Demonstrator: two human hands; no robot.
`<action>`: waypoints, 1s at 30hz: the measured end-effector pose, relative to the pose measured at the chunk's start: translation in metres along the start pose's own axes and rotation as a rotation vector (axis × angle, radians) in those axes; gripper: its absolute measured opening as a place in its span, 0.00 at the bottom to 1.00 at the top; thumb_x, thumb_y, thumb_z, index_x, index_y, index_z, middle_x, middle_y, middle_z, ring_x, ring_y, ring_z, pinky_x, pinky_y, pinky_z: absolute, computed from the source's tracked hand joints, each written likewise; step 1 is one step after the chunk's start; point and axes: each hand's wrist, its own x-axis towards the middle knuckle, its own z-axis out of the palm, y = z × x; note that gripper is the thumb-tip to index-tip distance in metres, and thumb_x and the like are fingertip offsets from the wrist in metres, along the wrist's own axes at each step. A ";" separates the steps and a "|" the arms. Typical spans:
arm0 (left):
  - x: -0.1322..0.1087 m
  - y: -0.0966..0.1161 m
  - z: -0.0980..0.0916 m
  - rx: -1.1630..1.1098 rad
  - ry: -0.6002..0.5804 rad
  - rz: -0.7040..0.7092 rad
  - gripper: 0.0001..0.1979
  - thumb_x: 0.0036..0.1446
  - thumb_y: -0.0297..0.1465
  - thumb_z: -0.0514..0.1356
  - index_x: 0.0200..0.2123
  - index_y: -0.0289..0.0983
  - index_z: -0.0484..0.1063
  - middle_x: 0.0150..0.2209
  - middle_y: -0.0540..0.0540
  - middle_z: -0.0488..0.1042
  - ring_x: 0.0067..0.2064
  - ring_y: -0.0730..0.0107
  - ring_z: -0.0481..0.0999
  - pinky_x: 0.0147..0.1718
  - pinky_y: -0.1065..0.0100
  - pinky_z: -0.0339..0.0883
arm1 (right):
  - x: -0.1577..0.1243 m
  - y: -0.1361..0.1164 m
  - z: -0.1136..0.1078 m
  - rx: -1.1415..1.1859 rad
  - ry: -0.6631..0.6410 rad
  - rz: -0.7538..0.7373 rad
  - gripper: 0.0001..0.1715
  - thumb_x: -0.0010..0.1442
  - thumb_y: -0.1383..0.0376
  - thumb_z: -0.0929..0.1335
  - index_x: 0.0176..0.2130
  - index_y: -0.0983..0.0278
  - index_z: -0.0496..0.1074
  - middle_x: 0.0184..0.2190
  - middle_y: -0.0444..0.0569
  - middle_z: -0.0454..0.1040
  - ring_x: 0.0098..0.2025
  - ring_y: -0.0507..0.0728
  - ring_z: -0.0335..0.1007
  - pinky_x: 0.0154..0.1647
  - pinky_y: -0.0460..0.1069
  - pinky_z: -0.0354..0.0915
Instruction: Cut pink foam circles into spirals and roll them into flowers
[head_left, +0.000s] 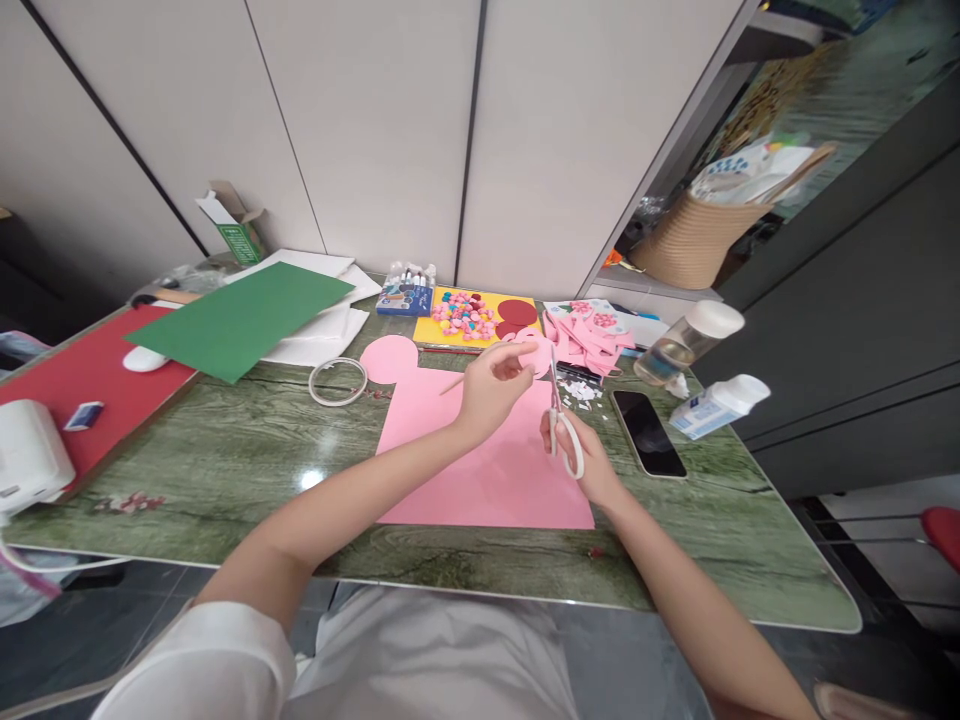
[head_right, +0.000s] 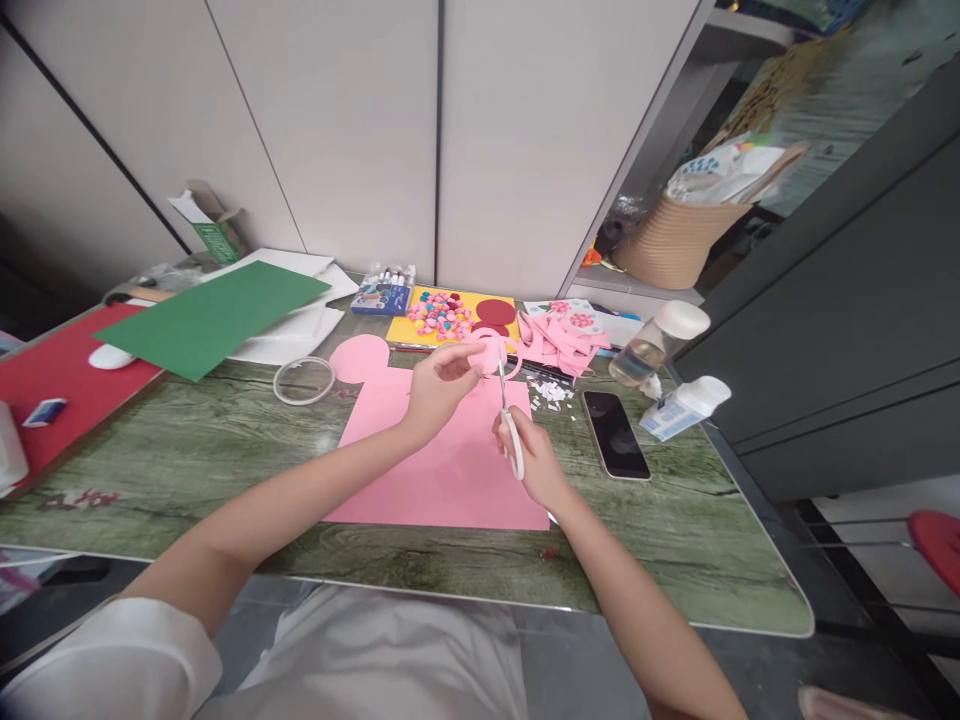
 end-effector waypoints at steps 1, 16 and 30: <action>0.000 0.000 0.000 0.004 -0.001 0.002 0.13 0.48 0.26 0.59 0.39 0.38 0.75 0.37 0.46 0.73 0.31 0.76 0.69 0.32 0.72 0.65 | 0.000 0.000 0.000 0.000 0.000 -0.003 0.18 0.64 0.54 0.56 0.31 0.62 0.61 0.23 0.42 0.60 0.26 0.51 0.55 0.30 0.48 0.52; 0.002 0.000 -0.001 -0.033 0.045 0.005 0.09 0.50 0.25 0.57 0.35 0.37 0.75 0.39 0.44 0.75 0.41 0.70 0.73 0.40 0.69 0.68 | -0.001 0.004 -0.003 -0.028 -0.006 0.036 0.19 0.63 0.53 0.57 0.28 0.62 0.60 0.22 0.42 0.60 0.25 0.51 0.55 0.28 0.48 0.52; 0.001 -0.002 0.000 -0.041 0.067 -0.003 0.14 0.49 0.26 0.59 0.41 0.38 0.73 0.42 0.44 0.73 0.34 0.74 0.70 0.36 0.69 0.67 | -0.001 0.000 -0.002 -0.071 -0.028 0.047 0.20 0.63 0.52 0.57 0.28 0.62 0.60 0.21 0.41 0.60 0.23 0.50 0.55 0.27 0.47 0.53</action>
